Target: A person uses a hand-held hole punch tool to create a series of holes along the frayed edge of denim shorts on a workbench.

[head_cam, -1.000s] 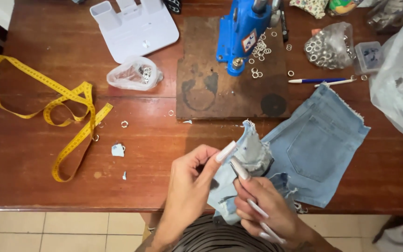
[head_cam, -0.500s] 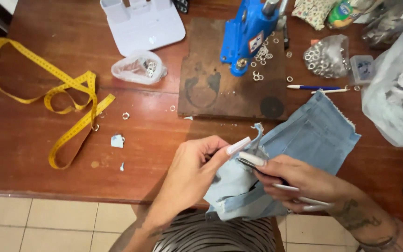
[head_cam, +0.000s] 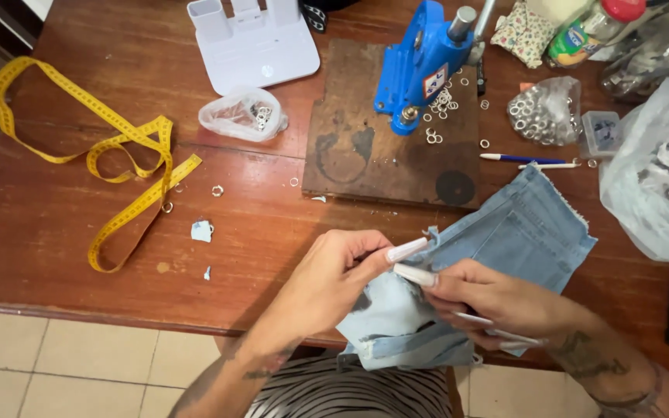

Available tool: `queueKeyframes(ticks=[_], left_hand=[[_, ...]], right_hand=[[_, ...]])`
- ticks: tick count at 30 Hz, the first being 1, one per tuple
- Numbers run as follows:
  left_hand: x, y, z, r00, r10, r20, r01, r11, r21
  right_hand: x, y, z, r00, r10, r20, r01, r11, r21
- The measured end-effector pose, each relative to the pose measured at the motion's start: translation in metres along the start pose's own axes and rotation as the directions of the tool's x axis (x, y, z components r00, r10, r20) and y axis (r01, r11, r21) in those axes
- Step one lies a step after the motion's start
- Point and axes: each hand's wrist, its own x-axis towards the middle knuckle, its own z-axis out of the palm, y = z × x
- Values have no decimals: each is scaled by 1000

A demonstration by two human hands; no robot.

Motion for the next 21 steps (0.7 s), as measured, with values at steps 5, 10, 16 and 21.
queueKeyframes(ticks=[5,10,16,21], left_hand=[[11,-10,-4,992,66,106,-47,983,-178],[11,-7,-9,985,73,158,-39,977,-208],[3,-5,-4,995,75,-62,-81,992,-100],[4,-24,12,947,297,-123,-260,933,250]], right_hand=[[5,-10,-19,990,-75,121,78,997,-15],[8,-3,-24,989,-52,140,47,998,35],[-7,17,0,946,-264,-188,248,963,-100],[2,23,38,-111,-902,-417,115,405,-907]])
